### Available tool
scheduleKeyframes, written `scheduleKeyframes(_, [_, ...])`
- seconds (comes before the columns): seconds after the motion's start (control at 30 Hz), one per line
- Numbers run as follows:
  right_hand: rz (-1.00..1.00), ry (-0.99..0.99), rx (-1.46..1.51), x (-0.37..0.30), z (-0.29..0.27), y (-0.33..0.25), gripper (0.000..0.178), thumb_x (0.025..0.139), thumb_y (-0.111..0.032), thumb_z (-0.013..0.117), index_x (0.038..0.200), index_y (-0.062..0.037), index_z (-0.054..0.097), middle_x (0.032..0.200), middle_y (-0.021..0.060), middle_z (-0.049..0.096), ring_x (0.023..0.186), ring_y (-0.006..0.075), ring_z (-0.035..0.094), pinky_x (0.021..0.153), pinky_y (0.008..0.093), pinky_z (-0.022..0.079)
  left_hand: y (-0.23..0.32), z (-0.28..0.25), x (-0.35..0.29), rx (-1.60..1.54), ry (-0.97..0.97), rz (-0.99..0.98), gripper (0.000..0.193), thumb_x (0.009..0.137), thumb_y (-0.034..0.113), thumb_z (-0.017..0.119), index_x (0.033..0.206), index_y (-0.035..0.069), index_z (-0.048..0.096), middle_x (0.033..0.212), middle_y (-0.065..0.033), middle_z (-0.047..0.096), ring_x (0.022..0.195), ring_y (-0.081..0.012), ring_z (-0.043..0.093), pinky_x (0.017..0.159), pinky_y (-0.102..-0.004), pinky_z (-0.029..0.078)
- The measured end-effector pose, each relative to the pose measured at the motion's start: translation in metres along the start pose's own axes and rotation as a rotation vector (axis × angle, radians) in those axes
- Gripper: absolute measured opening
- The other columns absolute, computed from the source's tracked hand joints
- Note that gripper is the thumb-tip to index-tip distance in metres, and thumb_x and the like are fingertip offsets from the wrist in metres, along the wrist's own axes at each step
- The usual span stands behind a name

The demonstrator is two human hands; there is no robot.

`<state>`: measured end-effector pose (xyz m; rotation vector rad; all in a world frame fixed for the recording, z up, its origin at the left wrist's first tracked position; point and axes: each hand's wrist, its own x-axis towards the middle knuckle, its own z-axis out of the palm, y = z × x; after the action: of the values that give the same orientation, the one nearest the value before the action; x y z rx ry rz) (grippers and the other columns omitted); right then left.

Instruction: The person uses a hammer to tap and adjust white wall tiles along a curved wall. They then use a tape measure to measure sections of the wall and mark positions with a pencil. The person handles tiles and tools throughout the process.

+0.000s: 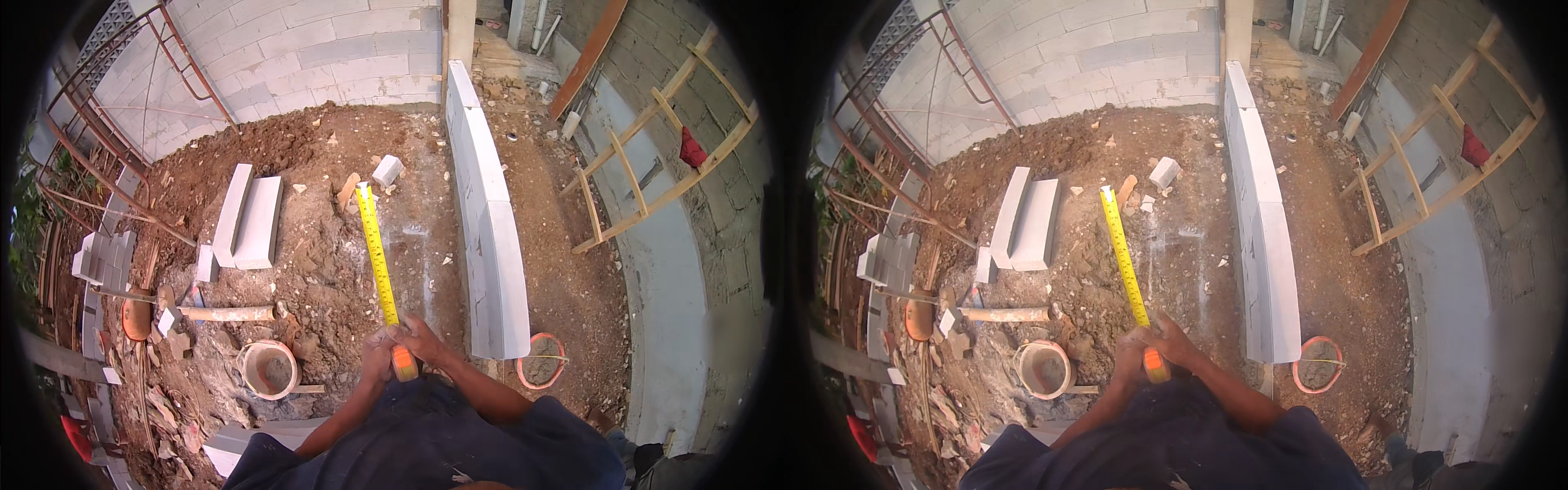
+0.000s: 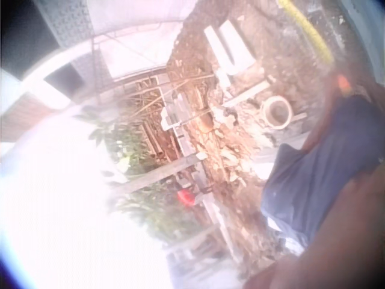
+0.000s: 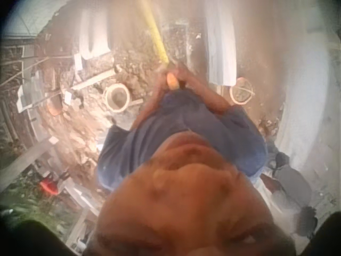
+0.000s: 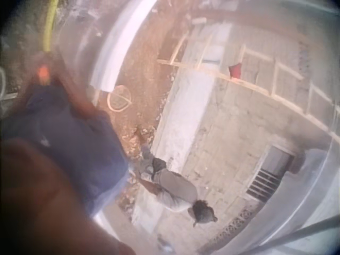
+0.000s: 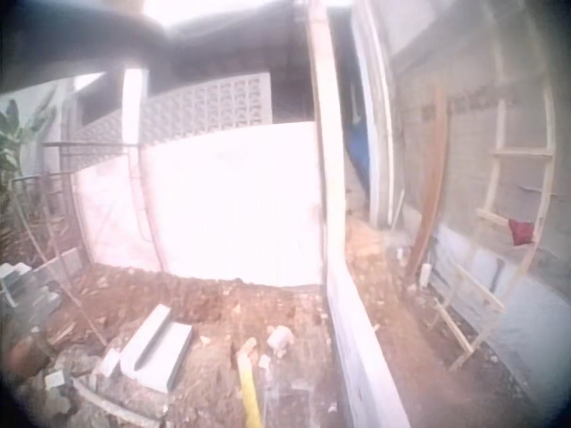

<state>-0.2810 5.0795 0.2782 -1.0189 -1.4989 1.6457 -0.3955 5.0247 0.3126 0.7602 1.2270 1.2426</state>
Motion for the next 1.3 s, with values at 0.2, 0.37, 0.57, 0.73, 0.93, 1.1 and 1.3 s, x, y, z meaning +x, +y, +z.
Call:
scheduleKeyframes(0.2, [0.035,0.155,0.18,0.144,-0.069,0.014,0.037,0.095,-0.024,0.058,0.122,0.0018,0.054,0.098,0.0053,0.059,0.09,0.01,0.056,0.077,0.0261,0.047,0.021,0.027,0.176,-0.053,-0.067,-0.119,0.017,0.096,0.012,0.053,0.095,-0.001,0.065,0.078,-0.0021,0.062,0.069,-0.0085,0.06,0.06,-0.023,0.049])
scheduleKeyframes(0.37, [0.024,0.308,0.4,0.272,-0.131,-0.023,0.035,0.098,-0.021,0.052,0.127,-0.0018,0.052,0.097,0.0022,0.059,0.086,0.0078,0.055,0.078,0.0234,0.046,0.059,0.042,0.346,0.123,-0.157,-0.16,0.019,0.096,0.013,0.054,0.096,-0.002,0.066,0.074,-0.0001,0.061,0.067,-0.0081,0.058,0.062,-0.0234,0.048])
scheduleKeyframes(0.57, [-0.213,0.387,0.223,0.429,-0.205,-0.083,0.044,0.097,-0.028,0.054,0.131,0.0002,0.048,0.114,0.0118,0.06,0.104,0.0159,0.056,0.092,0.0297,0.044,0.138,0.094,0.501,0.18,-0.084,0.204,0.016,0.094,0.01,0.055,0.103,-0.001,0.064,0.103,-0.0048,0.058,0.091,-0.0111,0.057,0.08,-0.0253,0.047])
scheduleKeyframes(0.73, [-0.101,0.2,0.257,0.538,-0.281,-0.069,0.048,0.095,-0.035,0.058,0.126,0.0009,0.053,0.108,0.0108,0.063,0.099,0.015,0.058,0.087,0.0296,0.045,0.158,0.118,0.629,0.084,-0.079,0.081,0.021,0.094,0.009,0.054,0.107,-0.005,0.062,0.119,-0.0079,0.054,0.108,-0.0163,0.052,0.09,-0.0294,0.043])
scheduleKeyframes(0.93, [-0.077,0.027,0.061,0.69,-0.371,-0.056,0.044,0.092,-0.043,0.057,0.11,-0.0031,0.064,0.077,0.0102,0.065,0.071,0.0171,0.062,0.066,0.0323,0.047,0.184,0.148,0.8,0.3,0.116,0.096,0.029,0.096,0.015,0.054,0.116,-0.005,0.06,0.118,-0.009,0.057,0.106,-0.017,0.052,0.095,-0.0305,0.04])
scheduleKeyframes(1.1, [0.027,-0.024,-0.022,0.792,-0.441,-0.085,0.038,0.093,-0.042,0.052,0.103,-0.008,0.065,0.066,0.0109,0.061,0.059,0.0234,0.059,0.059,0.0366,0.046,0.265,0.17,0.909,0.577,-0.016,0.239,0.041,0.096,0.025,0.057,0.125,-0.004,0.056,0.107,-0.007,0.058,0.099,-0.0149,0.052,0.09,-0.0296,0.041])
scheduleKeyframes(1.3, [-0.045,0.198,-0.075,0.872,-0.521,-0.079,0.04,0.094,-0.042,0.051,0.104,-0.0064,0.066,0.072,0.0157,0.064,0.068,0.0312,0.064,0.064,0.0417,0.047,0.386,0.194,1.019,0.915,0.297,1.011,0.051,0.092,0.028,0.063,0.132,0.001,0.048,0.136,-0.0138,0.042,0.127,-0.0275,0.04,0.101,-0.0421,0.039])
